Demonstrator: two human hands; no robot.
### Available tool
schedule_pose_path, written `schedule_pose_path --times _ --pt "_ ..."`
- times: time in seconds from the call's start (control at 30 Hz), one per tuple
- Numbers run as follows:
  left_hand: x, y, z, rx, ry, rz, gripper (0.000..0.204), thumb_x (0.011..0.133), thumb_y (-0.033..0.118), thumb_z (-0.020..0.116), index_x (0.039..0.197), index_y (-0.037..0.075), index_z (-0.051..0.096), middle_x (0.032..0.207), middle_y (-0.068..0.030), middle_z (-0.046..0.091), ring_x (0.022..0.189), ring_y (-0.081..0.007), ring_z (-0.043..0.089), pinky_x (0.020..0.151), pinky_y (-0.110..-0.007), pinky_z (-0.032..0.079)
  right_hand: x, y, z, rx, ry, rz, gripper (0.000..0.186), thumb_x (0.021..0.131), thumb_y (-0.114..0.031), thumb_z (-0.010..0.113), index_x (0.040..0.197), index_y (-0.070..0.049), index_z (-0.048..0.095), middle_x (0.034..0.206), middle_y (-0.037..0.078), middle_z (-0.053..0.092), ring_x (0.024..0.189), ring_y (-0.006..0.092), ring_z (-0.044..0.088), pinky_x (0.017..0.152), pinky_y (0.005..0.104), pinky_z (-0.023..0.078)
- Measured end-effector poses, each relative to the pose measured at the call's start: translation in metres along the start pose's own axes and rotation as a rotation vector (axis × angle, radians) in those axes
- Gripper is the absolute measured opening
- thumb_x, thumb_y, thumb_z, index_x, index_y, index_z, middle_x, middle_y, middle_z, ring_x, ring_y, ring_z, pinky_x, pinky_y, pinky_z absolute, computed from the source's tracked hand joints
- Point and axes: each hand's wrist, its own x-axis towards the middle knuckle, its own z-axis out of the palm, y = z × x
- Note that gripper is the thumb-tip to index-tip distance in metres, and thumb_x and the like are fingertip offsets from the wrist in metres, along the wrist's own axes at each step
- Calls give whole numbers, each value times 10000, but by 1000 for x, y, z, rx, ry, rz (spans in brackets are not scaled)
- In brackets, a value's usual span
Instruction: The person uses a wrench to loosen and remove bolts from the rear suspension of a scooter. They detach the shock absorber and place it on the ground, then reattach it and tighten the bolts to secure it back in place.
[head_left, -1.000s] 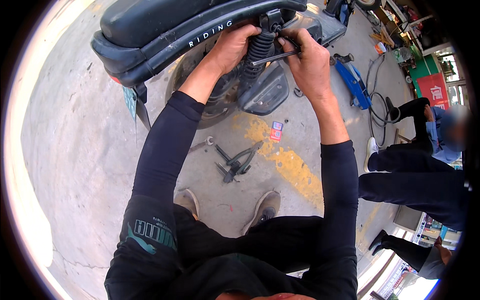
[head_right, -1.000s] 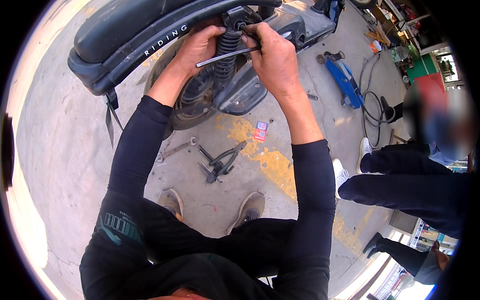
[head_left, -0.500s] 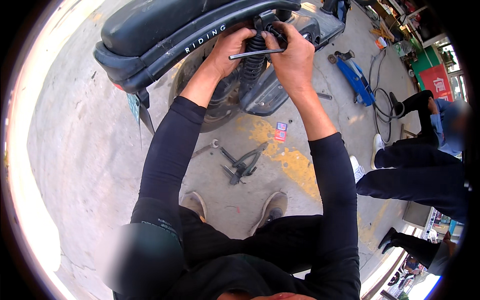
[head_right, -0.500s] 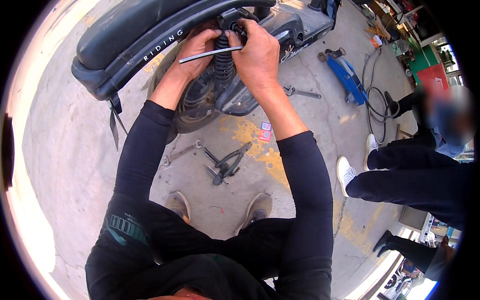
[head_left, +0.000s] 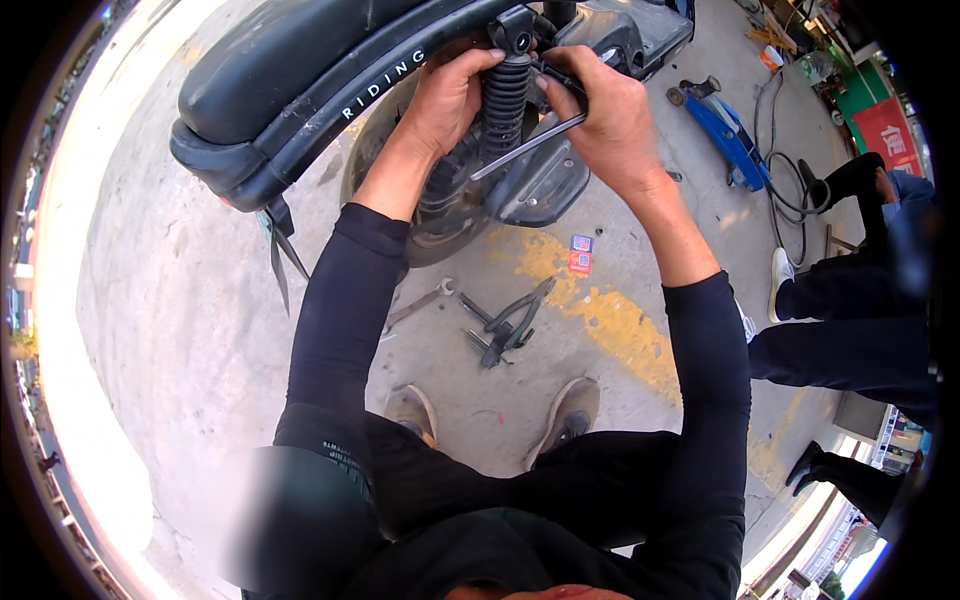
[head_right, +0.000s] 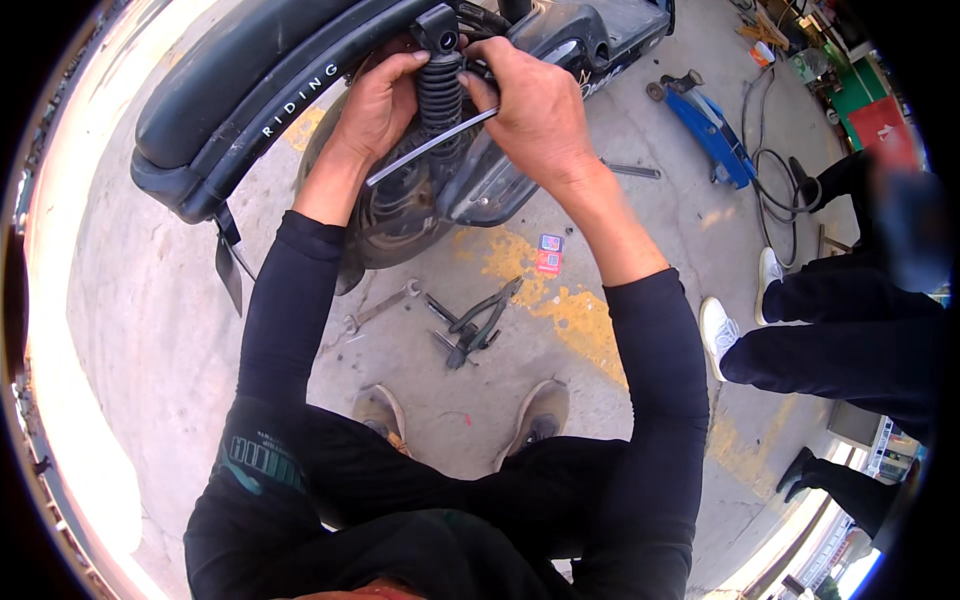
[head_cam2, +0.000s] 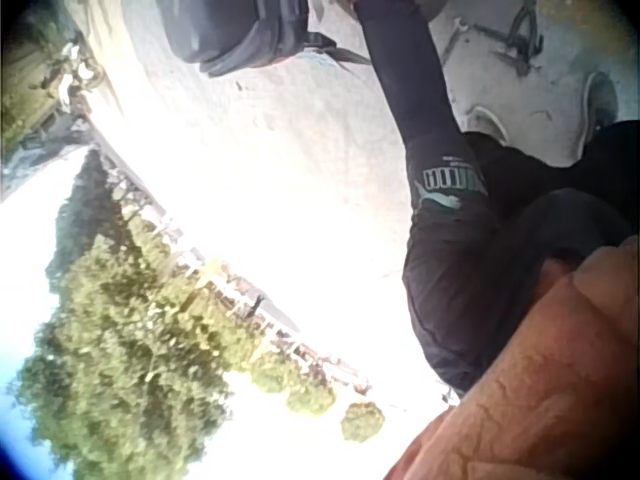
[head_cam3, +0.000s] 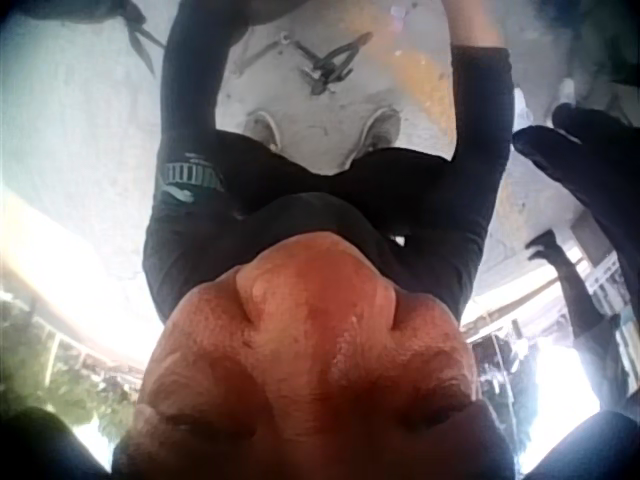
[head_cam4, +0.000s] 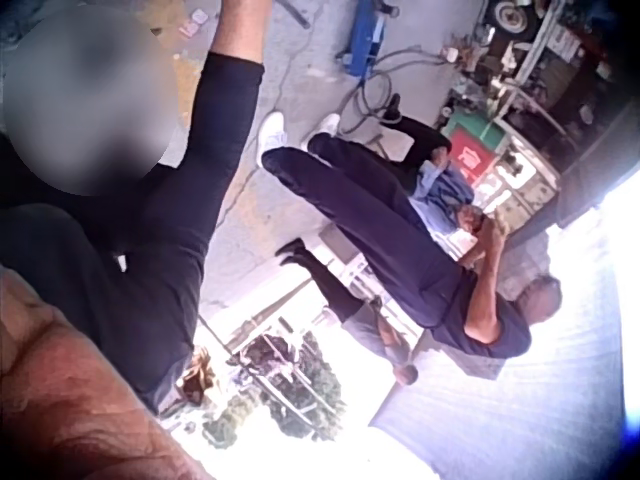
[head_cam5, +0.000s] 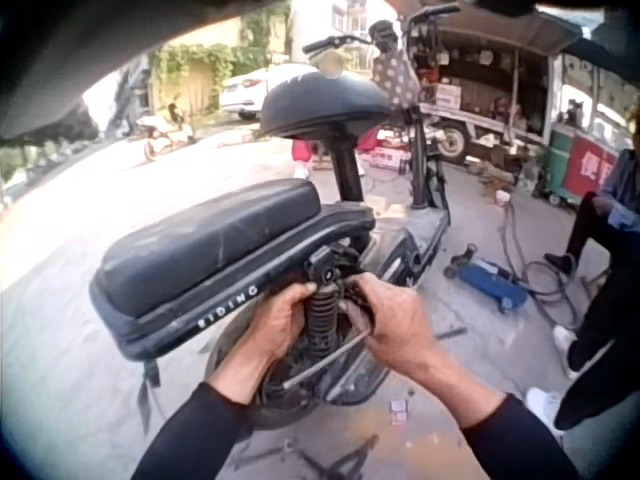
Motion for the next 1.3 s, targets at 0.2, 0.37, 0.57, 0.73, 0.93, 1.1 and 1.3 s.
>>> schedule_pose_path --times 0.2,0.37,0.57,0.73,0.93,1.1,1.3 --pt "-4 10 4 113 -59 -40 342 924 95 558 1256 11 564 1185 -116 645 1143 -224 601 1073 -375 403 -31 32 -33 1224 -128 793 219 941 -235 659 1080 -67 645 755 -19 611 632 71 519 567 243 427" --pt "0 9 8 242 -41 -7 409 861 68 718 1235 23 560 1135 -108 662 1074 -214 641 1003 -356 471 -120 84 -34 1367 -154 1177 311 936 -302 651 1154 -92 579 758 -24 593 663 66 514 617 216 400" --pt "-2 10 2 277 -58 -37 381 896 121 688 1245 40 558 1153 -116 667 1078 -228 646 981 -362 480 -272 138 14 854 -459 1839 132 907 -223 656 937 -96 669 796 -8 667 593 81 567 514 266 470" --pt "-4 12 5 337 -54 -41 375 940 182 637 1276 64 519 1233 -111 619 1146 -239 615 1033 -382 467 -313 158 50 931 -438 1859 140 913 -220 635 953 -94 680 789 -9 673 620 91 603 545 275 506" --pt "-2 8 10 252 28 -95 346 908 159 666 1210 47 537 1094 -68 651 1022 -202 638 914 -353 512 -326 168 79 957 -248 1939 182 953 -244 588 962 -76 659 788 19 688 625 131 634 597 303 563" --pt "0 11 11 298 45 -80 326 914 181 655 1188 17 589 1053 -97 676 984 -202 652 901 -329 509 -331 157 83 907 -184 2006 244 997 -231 498 947 -37 637 782 54 691 650 173 659 594 331 571" --pt "-1 10 12 266 0 -59 319 907 162 655 1179 6 599 1044 -93 679 983 -191 649 902 -315 499 -346 148 77 702 -159 2033 265 997 -196 445 958 0 620 800 114 692 677 208 677 577 342 569"
